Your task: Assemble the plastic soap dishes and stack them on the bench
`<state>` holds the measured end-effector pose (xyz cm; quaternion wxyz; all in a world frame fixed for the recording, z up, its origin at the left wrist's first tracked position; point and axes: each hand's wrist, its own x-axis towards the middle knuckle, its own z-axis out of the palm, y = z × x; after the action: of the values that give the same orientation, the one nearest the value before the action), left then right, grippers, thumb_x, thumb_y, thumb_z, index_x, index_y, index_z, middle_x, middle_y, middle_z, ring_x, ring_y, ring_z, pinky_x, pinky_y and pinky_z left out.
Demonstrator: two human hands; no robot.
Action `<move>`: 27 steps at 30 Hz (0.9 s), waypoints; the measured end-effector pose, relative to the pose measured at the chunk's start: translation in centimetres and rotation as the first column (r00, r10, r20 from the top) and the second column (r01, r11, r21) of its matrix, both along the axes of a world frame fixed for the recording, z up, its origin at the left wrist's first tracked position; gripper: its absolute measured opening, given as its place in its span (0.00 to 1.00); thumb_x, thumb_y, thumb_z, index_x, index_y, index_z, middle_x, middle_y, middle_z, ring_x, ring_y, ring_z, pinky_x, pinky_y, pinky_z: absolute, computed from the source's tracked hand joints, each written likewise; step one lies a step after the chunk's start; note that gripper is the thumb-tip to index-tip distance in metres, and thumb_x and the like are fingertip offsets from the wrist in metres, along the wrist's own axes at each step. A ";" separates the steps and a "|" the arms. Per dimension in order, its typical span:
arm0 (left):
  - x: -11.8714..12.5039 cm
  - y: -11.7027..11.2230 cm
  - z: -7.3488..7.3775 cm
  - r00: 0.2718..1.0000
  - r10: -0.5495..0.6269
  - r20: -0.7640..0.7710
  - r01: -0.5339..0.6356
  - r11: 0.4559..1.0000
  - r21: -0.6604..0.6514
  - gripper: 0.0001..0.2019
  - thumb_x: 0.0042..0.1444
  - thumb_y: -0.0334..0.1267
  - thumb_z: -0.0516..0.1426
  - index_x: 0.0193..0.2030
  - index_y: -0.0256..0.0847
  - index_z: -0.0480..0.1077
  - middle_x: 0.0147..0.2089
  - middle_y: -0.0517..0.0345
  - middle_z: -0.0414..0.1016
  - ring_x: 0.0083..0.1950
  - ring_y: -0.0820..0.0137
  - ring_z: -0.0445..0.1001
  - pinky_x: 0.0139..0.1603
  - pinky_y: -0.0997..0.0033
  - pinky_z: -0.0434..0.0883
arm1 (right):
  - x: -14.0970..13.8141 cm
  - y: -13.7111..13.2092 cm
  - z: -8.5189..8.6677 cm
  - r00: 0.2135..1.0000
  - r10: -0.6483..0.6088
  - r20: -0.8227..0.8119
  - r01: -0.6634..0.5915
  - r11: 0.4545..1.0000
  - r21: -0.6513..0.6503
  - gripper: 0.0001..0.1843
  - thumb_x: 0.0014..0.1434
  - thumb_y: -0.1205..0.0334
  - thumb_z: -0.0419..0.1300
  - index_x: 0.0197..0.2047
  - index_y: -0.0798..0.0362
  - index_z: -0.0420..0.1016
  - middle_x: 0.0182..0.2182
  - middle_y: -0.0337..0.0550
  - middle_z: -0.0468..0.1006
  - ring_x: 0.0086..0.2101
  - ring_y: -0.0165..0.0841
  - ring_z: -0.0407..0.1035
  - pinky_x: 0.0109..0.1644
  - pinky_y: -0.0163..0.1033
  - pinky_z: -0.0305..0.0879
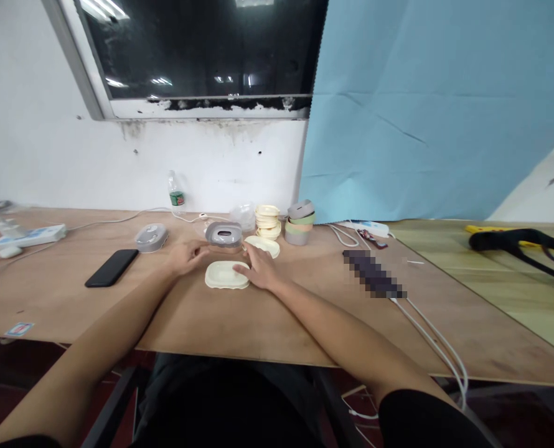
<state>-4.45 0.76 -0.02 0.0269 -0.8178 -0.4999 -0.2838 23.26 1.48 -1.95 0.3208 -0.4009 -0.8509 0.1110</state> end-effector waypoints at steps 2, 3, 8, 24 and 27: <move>-0.2 0.9 -0.1 0.984 0.178 0.006 -0.178 0.982 0.057 0.23 0.62 0.51 0.47 0.59 0.44 0.66 0.40 0.52 0.75 0.40 0.63 0.73 0.42 0.67 0.68 | 0.1 0.4 -0.1 0.996 -0.051 -0.071 0.052 0.999 0.012 0.34 0.61 0.42 0.50 0.64 0.52 0.56 0.41 0.47 0.76 0.41 0.40 0.70 0.49 0.47 0.62; -0.1 1.4 -0.2 0.971 0.237 -0.014 -0.236 0.970 0.060 0.24 0.63 0.49 0.47 0.62 0.44 0.62 0.43 0.50 0.74 0.43 0.62 0.73 0.43 0.67 0.67 | 0.2 0.5 -0.1 0.993 -0.068 -0.096 0.069 0.998 0.013 0.32 0.62 0.43 0.50 0.63 0.52 0.58 0.39 0.45 0.76 0.40 0.39 0.70 0.47 0.45 0.62; 0.2 2.6 -1.2 0.965 0.221 -0.139 -0.229 0.972 -0.045 0.23 0.63 0.46 0.48 0.63 0.46 0.60 0.51 0.48 0.69 0.47 0.61 0.72 0.47 0.65 0.68 | 0.3 0.8 -0.2 0.987 -0.092 -0.130 0.096 0.995 0.020 0.28 0.62 0.45 0.51 0.60 0.52 0.62 0.37 0.44 0.77 0.38 0.37 0.70 0.45 0.42 0.64; 1.6 1.7 -0.9 0.978 0.210 0.008 -0.210 0.976 0.054 0.12 0.59 0.45 0.54 0.45 0.44 0.73 0.47 0.54 0.74 0.42 0.65 0.74 0.38 0.69 0.68 | 0.2 0.6 0.0 0.994 -0.082 -0.072 0.092 0.986 0.142 0.29 0.62 0.52 0.52 0.64 0.50 0.55 0.48 0.50 0.72 0.44 0.41 0.68 0.50 0.48 0.62; 1.6 1.8 -1.1 0.980 0.198 0.039 -0.199 0.979 0.047 0.12 0.57 0.44 0.56 0.45 0.44 0.73 0.46 0.55 0.75 0.42 0.65 0.74 0.38 0.69 0.68 | 0.2 0.7 -0.2 0.996 -0.065 -0.060 0.073 0.988 0.138 0.30 0.61 0.53 0.53 0.65 0.50 0.53 0.48 0.50 0.72 0.46 0.42 0.67 0.50 0.49 0.63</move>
<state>-2.85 2.56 -1.16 0.0672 -0.7581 -0.5720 -0.3060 23.45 2.23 -2.20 0.3753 -0.4036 -0.8329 0.0509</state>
